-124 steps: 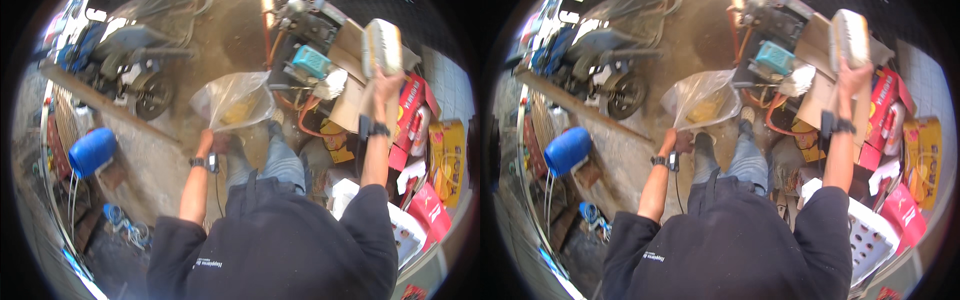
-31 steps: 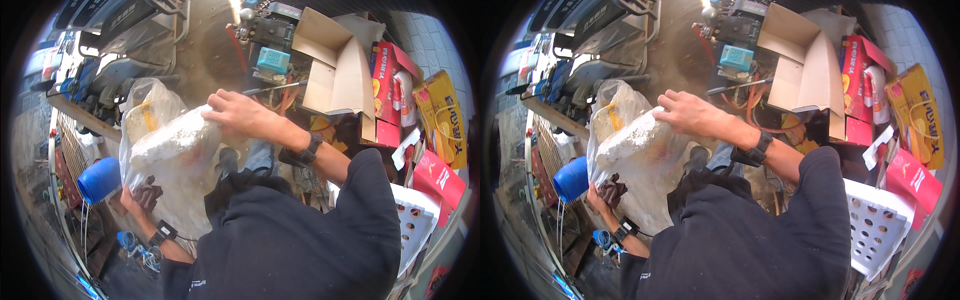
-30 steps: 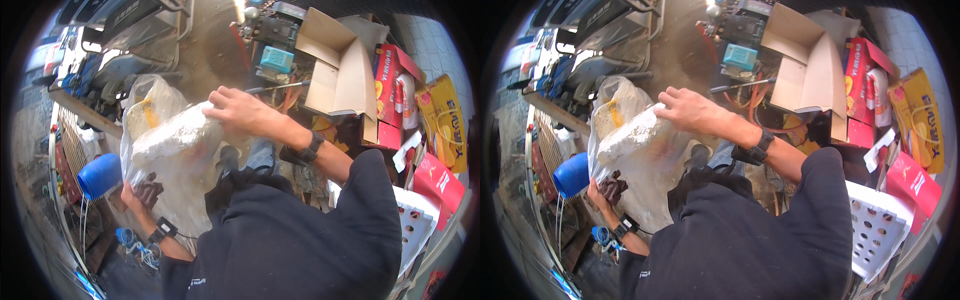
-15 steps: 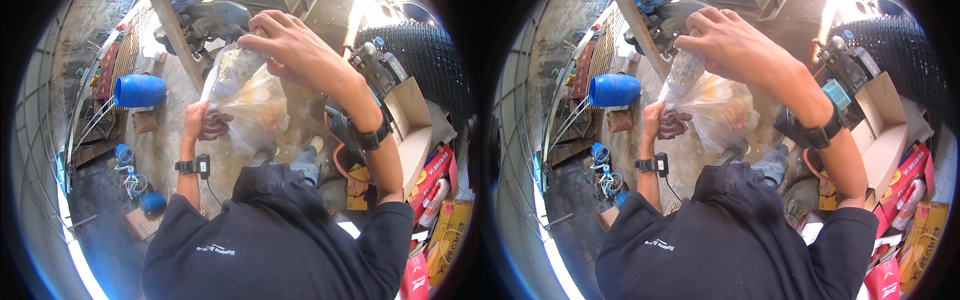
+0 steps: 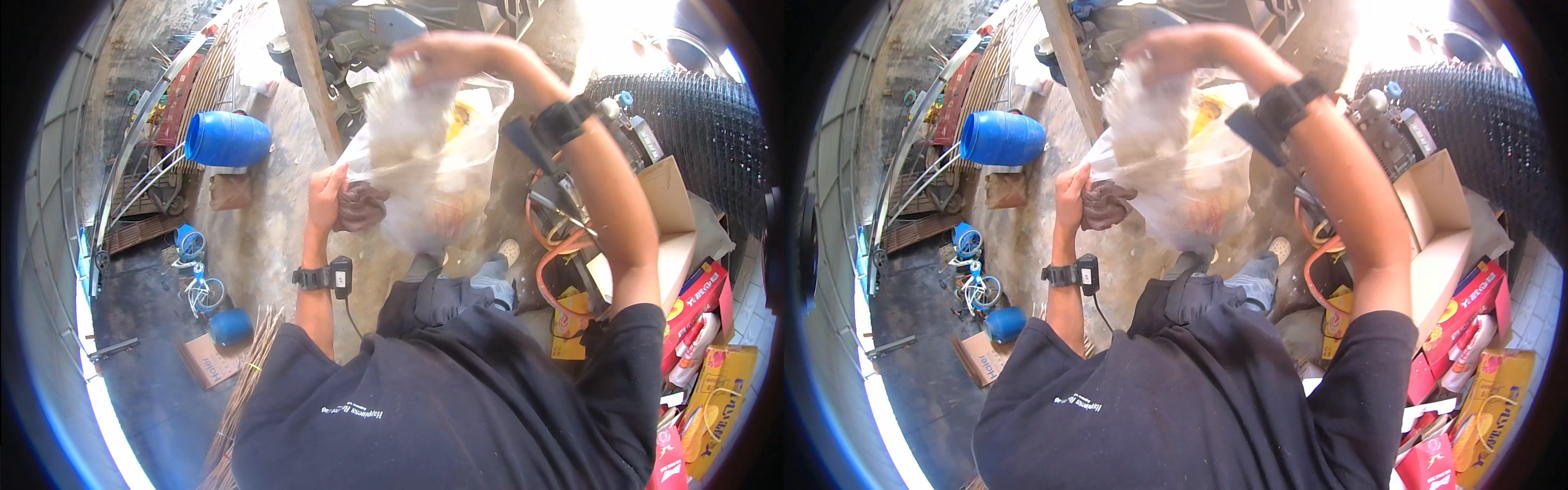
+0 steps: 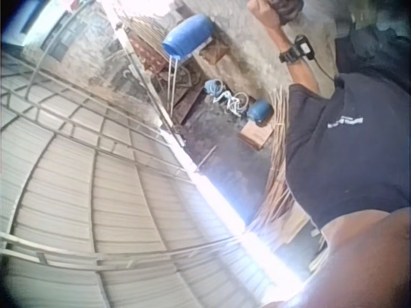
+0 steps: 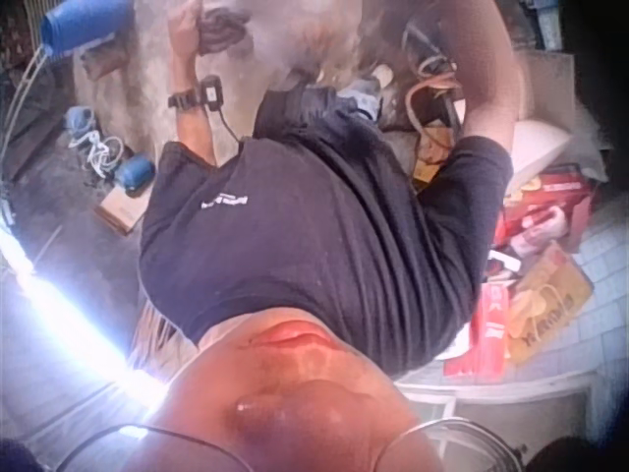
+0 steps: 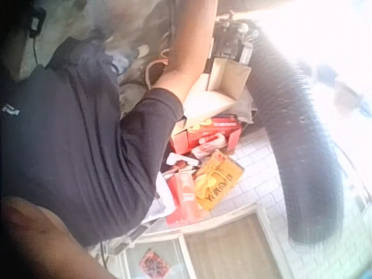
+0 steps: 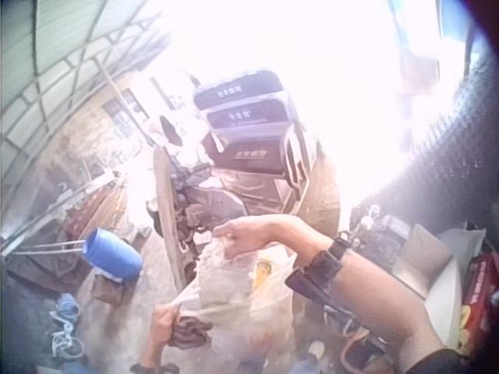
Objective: The person cleans a plastic container by hand using a cloth. The person first collects trash including plastic pieces and cardboard into a large plastic bag, then wipes the outside of a large orange plastic container with a brown cloth while kneeling on the floor.
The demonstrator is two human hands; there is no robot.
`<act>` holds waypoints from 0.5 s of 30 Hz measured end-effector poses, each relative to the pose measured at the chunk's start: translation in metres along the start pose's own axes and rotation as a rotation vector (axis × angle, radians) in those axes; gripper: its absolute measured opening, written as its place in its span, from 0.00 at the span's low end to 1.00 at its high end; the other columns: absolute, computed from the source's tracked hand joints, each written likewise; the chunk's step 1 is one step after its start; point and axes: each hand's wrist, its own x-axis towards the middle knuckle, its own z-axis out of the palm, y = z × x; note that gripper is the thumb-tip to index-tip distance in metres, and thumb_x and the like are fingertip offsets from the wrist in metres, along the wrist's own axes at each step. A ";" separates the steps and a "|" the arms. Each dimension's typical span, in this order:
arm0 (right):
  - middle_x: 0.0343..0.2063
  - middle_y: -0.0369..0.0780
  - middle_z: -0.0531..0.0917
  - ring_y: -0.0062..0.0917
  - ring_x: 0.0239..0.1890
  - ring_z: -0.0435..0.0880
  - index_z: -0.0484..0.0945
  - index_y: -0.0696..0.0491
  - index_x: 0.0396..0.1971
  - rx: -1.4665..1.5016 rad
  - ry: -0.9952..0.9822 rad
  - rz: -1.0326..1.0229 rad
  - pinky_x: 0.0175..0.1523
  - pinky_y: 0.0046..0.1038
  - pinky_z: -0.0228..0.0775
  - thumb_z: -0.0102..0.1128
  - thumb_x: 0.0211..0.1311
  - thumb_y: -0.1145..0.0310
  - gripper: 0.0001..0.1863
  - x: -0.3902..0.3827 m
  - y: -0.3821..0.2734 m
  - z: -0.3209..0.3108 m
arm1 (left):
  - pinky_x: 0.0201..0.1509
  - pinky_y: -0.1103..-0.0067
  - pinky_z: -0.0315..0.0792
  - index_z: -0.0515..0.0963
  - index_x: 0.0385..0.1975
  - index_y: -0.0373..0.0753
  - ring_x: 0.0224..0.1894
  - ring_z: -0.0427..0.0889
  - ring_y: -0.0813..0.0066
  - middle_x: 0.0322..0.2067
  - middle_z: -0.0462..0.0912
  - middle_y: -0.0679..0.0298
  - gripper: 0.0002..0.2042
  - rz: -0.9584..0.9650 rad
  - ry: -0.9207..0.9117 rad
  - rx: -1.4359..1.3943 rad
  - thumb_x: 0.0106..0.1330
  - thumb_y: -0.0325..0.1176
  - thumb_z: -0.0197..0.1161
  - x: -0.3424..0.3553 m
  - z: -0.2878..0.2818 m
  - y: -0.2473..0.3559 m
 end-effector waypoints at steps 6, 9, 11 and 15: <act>0.51 0.54 0.74 0.45 0.53 0.76 0.65 0.54 0.60 0.055 -0.076 0.200 0.54 0.43 0.69 0.59 0.59 0.59 0.30 -0.017 0.041 0.130 | 0.25 0.83 0.55 0.66 0.16 0.38 0.21 0.61 0.85 0.17 0.65 0.74 0.18 0.002 0.182 -0.196 0.71 0.35 0.51 0.018 0.019 -0.007; 0.51 0.56 0.72 0.53 0.51 0.75 0.66 0.56 0.57 0.041 0.197 0.259 0.53 0.48 0.70 0.59 0.56 0.61 0.29 -0.045 0.029 0.189 | 0.26 0.82 0.55 0.66 0.17 0.38 0.22 0.61 0.85 0.18 0.65 0.74 0.17 0.017 0.222 -0.239 0.71 0.35 0.51 0.026 0.033 -0.007; 0.54 0.56 0.68 0.52 0.55 0.71 0.64 0.59 0.57 -0.013 0.312 0.311 0.58 0.47 0.67 0.57 0.58 0.62 0.29 -0.049 0.012 0.229 | 0.26 0.82 0.55 0.66 0.17 0.39 0.22 0.61 0.85 0.18 0.64 0.74 0.17 -0.006 0.244 -0.230 0.71 0.35 0.51 0.024 0.045 0.002; 0.51 0.56 0.71 0.50 0.51 0.74 0.64 0.59 0.57 0.074 0.344 0.499 0.54 0.46 0.69 0.57 0.62 0.58 0.29 -0.034 0.008 0.263 | 0.25 0.83 0.53 0.72 0.21 0.38 0.22 0.60 0.87 0.18 0.64 0.78 0.14 0.082 0.199 -0.180 0.71 0.33 0.53 0.015 0.062 0.009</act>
